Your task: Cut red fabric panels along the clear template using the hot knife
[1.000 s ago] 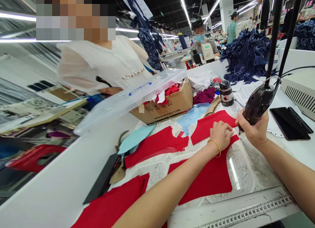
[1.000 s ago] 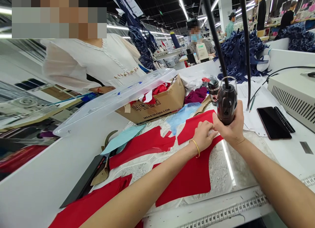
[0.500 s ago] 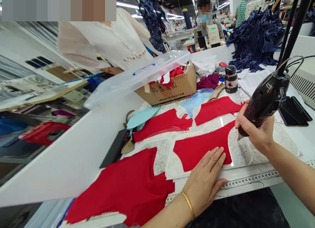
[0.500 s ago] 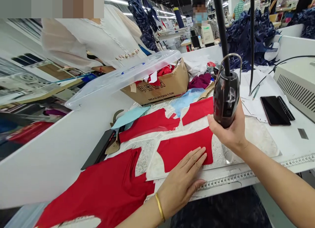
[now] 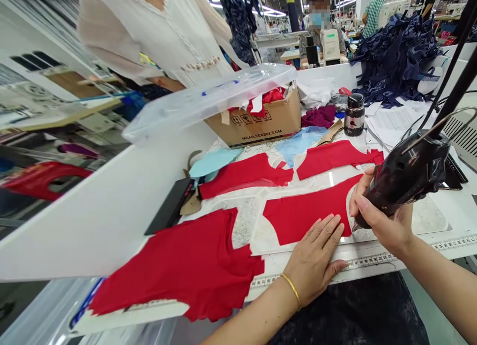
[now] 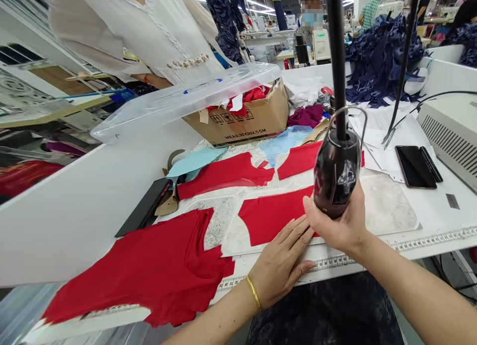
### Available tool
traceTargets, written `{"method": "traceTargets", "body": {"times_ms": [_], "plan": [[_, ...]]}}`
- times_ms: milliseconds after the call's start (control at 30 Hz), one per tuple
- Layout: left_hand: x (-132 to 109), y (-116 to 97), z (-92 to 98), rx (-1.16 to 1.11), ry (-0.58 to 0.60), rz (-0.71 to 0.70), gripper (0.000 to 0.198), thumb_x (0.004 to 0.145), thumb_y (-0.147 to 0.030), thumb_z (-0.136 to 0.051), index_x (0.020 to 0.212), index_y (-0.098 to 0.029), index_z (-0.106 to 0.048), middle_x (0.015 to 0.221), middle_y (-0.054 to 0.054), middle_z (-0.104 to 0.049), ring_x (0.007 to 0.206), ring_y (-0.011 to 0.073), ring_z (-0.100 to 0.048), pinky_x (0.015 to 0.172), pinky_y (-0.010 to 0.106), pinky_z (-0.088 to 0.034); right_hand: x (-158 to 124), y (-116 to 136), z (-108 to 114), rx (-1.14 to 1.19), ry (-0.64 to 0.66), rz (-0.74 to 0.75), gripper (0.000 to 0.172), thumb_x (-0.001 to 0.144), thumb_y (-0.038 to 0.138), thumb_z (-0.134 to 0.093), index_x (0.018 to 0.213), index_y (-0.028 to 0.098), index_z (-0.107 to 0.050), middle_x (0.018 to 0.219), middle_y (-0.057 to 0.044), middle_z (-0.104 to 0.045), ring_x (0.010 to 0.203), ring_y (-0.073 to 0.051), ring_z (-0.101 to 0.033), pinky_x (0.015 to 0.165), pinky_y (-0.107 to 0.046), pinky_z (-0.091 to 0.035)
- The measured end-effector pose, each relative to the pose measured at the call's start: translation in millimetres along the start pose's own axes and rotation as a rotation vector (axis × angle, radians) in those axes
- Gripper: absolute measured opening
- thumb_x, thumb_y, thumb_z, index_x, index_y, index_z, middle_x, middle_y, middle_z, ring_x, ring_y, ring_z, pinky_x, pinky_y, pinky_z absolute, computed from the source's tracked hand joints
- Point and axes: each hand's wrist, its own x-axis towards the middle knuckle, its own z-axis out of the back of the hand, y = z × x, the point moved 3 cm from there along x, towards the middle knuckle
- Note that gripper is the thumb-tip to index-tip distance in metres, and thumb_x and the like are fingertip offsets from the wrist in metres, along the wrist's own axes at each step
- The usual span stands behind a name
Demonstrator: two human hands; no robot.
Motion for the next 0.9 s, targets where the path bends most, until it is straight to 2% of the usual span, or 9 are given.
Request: {"method": "traceTargets", "body": {"times_ms": [133, 367, 533, 700, 800, 900], "plan": [[0, 0, -0.3, 0.004, -0.001, -0.002, 0.065, 0.108, -0.049, -0.045, 0.158, -0.009, -0.036, 0.157, 0.022, -0.049, 0.15, 0.0331, -0.043, 0.12, 0.054, -0.043, -4, -1, -4, 0.085, -0.03, -0.022, 0.038, 0.088, 0.055, -0.072, 0.107, 0.03, -0.051, 0.069, 0.005, -0.052, 0.053, -0.015, -0.051, 0.05, -0.034, -0.045], [1, -1, -1.5, -0.029, 0.007, 0.013, 0.065, 0.106, -0.047, -0.051, 0.158, -0.01, -0.038, 0.156, 0.021, -0.05, 0.149, 0.0339, -0.043, 0.121, 0.056, -0.041, -6, -4, -7, 0.066, -0.023, -0.034, 0.036, 0.088, 0.052, -0.072, 0.106, 0.029, -0.051, 0.069, 0.005, -0.053, 0.055, -0.015, -0.052, 0.05, -0.033, -0.045], [0, 0, 6.7, -0.039, -0.023, 0.002, 0.07, 0.107, -0.042, -0.05, 0.165, -0.014, -0.023, 0.159, 0.02, -0.047, 0.151, 0.0319, -0.042, 0.121, 0.054, -0.042, -6, -3, -7, 0.048, -0.054, -0.024, 0.028, 0.089, 0.045, -0.072, 0.099, 0.029, -0.052, 0.065, 0.005, -0.053, 0.053, -0.016, -0.051, 0.051, -0.035, -0.046], [-27, 25, 35.0, 0.036, -0.144, 0.056, 0.069, 0.106, -0.011, -0.037, 0.168, -0.022, -0.009, 0.159, 0.014, -0.049, 0.151, 0.0277, -0.042, 0.121, 0.052, -0.043, -1, 15, -3, 0.113, 0.027, 0.033, 0.02, 0.093, 0.038, -0.07, 0.103, 0.03, -0.054, 0.066, 0.006, -0.056, 0.052, -0.015, -0.054, 0.049, -0.032, -0.046], [-53, 44, 48.0, 0.09, -0.172, 0.118, 0.078, 0.099, -0.001, -0.035, 0.168, -0.026, -0.011, 0.156, 0.012, -0.053, 0.148, 0.0269, -0.047, 0.121, 0.05, -0.045, -1, 21, -4, 0.162, 0.04, 0.022, 0.026, 0.093, 0.039, -0.07, 0.112, 0.03, -0.055, 0.07, 0.005, -0.06, 0.054, -0.015, -0.057, 0.051, -0.033, -0.048], [-71, 55, 50.7, 0.112, -0.189, 0.135, 0.08, 0.095, 0.001, -0.037, 0.168, -0.025, -0.017, 0.152, 0.011, -0.058, 0.144, 0.0262, -0.052, 0.119, 0.048, -0.048, -5, 17, -20, 0.166, 0.082, -0.031, 0.025, 0.093, 0.038, -0.071, 0.11, 0.029, -0.055, 0.069, 0.004, -0.058, 0.054, -0.015, -0.056, 0.048, -0.032, -0.046]]}}
